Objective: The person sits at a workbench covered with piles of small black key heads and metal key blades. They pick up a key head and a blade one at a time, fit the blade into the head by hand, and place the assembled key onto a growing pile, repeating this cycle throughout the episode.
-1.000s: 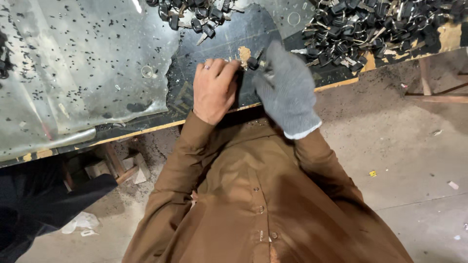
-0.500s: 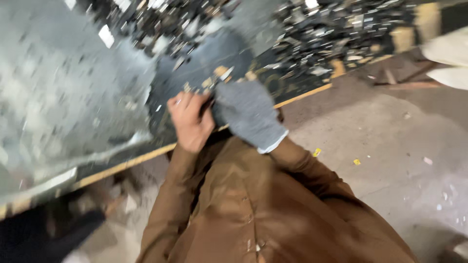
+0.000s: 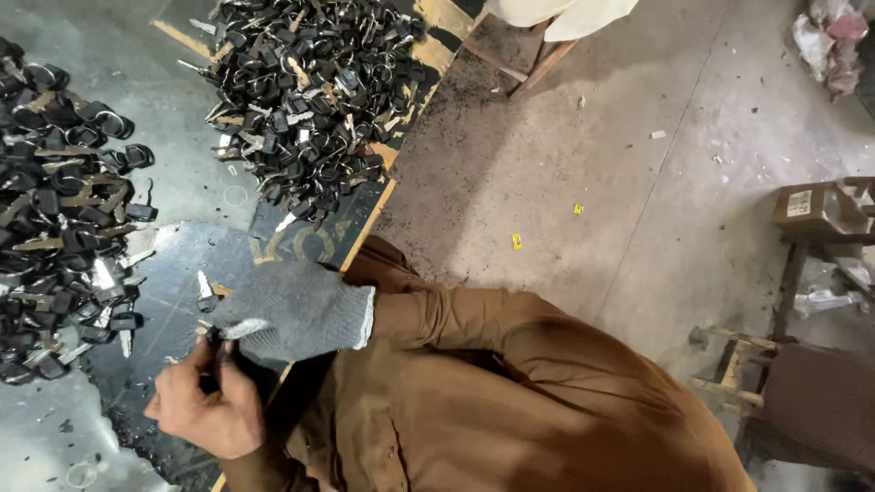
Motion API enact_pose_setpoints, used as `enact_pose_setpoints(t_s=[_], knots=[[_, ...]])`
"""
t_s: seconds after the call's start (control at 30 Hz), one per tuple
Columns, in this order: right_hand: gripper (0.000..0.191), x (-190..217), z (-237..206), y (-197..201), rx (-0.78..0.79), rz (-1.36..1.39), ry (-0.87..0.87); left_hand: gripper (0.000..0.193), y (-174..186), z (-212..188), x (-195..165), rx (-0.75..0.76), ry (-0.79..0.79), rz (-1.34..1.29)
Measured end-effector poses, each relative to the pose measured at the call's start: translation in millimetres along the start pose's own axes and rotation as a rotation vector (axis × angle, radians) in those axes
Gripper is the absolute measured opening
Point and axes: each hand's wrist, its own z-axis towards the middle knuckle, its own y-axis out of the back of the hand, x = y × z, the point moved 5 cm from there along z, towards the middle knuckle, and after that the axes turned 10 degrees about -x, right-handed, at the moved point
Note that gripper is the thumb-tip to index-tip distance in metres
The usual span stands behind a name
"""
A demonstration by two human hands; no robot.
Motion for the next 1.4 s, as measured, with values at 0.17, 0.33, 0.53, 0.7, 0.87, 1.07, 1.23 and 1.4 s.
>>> enact_pose_setpoints(t_s=[0.17,0.33,0.53,0.7,0.87,1.07,1.23,1.4], knots=[[0.016,-1.0,-2.6,-7.4,0.051,-0.069,-0.047,0.012,2.7,7.8,12.3,0.119,0.072,-0.117],[0.017,-2.5,-0.6,-8.8,0.097,-0.136,-0.092,0.016,2.1,9.3,6.6,0.052,-0.011,-0.04],[0.018,6.2,7.3,-4.9,0.013,0.027,0.017,0.045,-2.5,1.9,5.7,-0.105,0.125,-0.089],[0.019,9.6,6.0,-10.8,0.05,-0.028,-0.001,0.069,-1.1,-7.6,-9.2,-0.095,0.022,0.009],[0.02,13.2,22.3,-18.1,0.141,-0.061,-0.064,0.064,-1.7,-3.9,-7.7,-0.107,0.215,-0.166],[0.02,0.8,22.6,0.1,0.15,0.305,-0.047,0.041,7.1,7.8,-4.3,-0.141,-0.074,0.252],[0.034,18.3,10.2,-7.8,0.072,0.147,0.164,0.049,4.6,-7.6,9.2,-0.167,0.004,0.22],[0.02,26.7,18.3,-27.1,0.226,-0.081,-0.028,0.061,-3.1,-20.2,-2.4,-0.203,-0.117,0.077]])
